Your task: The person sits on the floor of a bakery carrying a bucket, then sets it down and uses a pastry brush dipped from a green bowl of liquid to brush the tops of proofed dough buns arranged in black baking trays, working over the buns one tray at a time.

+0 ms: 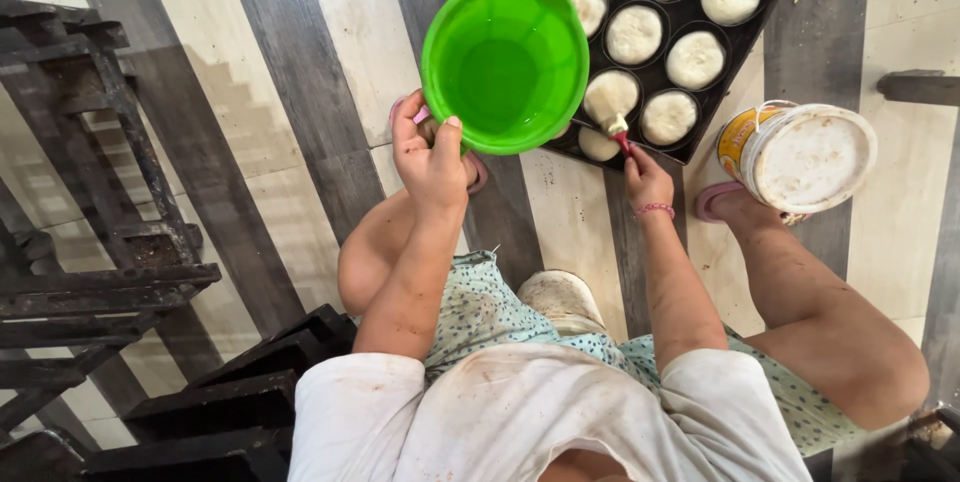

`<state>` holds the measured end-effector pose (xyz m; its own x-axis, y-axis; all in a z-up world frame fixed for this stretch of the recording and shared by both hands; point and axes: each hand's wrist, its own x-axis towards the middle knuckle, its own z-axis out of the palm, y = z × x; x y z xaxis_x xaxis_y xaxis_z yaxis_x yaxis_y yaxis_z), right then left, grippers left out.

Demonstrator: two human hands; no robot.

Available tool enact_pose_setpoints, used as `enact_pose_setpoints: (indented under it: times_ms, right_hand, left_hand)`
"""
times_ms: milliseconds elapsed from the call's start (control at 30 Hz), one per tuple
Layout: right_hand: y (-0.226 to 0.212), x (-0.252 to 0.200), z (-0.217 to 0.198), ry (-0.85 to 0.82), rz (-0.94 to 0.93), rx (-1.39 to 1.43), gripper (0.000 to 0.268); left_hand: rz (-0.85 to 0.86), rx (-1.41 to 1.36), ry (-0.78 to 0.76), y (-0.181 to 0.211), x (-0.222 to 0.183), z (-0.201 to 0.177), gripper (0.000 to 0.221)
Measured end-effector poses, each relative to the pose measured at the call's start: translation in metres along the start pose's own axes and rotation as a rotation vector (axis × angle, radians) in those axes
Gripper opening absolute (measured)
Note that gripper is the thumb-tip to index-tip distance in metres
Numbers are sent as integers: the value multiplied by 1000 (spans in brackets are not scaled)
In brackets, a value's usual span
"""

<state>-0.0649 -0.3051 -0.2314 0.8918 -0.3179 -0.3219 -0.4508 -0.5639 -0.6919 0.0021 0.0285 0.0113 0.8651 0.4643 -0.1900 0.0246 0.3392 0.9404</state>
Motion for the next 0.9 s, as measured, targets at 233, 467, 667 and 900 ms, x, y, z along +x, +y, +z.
enact_pose_setpoints:
  times_ms: [233, 467, 667, 900]
  right_hand:
    - [7, -16, -12, -62, 201, 21, 35]
    - [25, -8, -11, 47, 99, 122, 34]
    - [31, 4, 15, -20, 191, 95, 34]
    - [1, -16, 6, -97, 208, -79, 33]
  left_hand:
    - [-21, 1, 0, -3, -1, -2, 41]
    - [-10, -99, 31, -3, 1, 0, 39]
    - [-26, -146, 128, 15, 5, 8, 42]
    - [-47, -169, 141, 42, 12, 18, 43]
